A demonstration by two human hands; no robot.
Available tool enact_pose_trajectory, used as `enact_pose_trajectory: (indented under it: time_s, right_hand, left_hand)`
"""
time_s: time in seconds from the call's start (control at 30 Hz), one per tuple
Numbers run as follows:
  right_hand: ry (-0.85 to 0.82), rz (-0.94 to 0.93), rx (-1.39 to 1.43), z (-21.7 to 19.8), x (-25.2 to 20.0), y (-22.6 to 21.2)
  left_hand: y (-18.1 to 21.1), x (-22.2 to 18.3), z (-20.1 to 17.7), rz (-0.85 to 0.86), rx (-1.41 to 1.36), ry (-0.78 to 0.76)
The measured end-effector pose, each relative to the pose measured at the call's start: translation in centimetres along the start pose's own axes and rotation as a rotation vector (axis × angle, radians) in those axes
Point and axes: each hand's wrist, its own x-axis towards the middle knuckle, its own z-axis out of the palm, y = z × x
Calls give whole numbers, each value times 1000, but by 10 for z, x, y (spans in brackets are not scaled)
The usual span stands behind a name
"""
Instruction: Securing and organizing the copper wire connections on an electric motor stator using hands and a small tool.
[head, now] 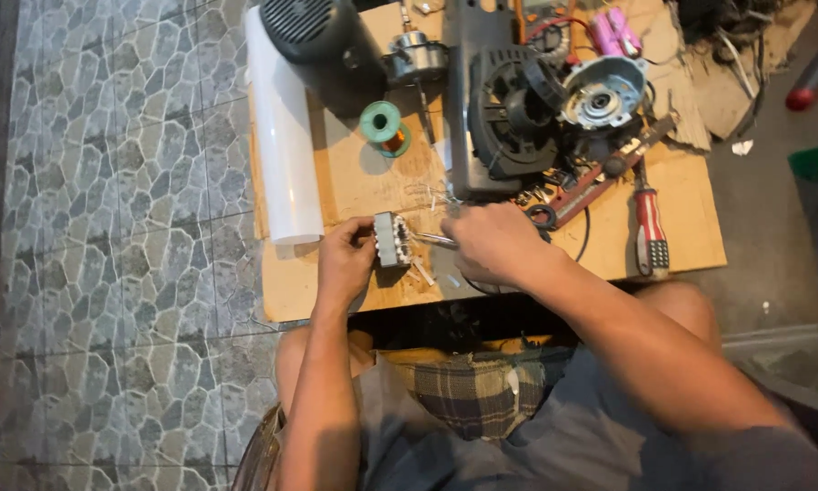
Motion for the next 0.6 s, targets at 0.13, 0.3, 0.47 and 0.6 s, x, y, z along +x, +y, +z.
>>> enact_pose_trajectory:
  time_s: [0.13,0.3,0.47,0.6]
  right_hand:
    - [-23,14,-47,20,6,0]
    - [258,24,166,-1,10,-28]
    - [408,19,363,23,31,-37]
    - [468,11,525,51,48,-29]
  left_hand:
    - [6,-1,5,-27,-4,22]
    - [20,0,-4,-88,7,-46]
    - [24,6,-9,-140,-7,-93]
    - [32,8,-15,-277,132,-158]
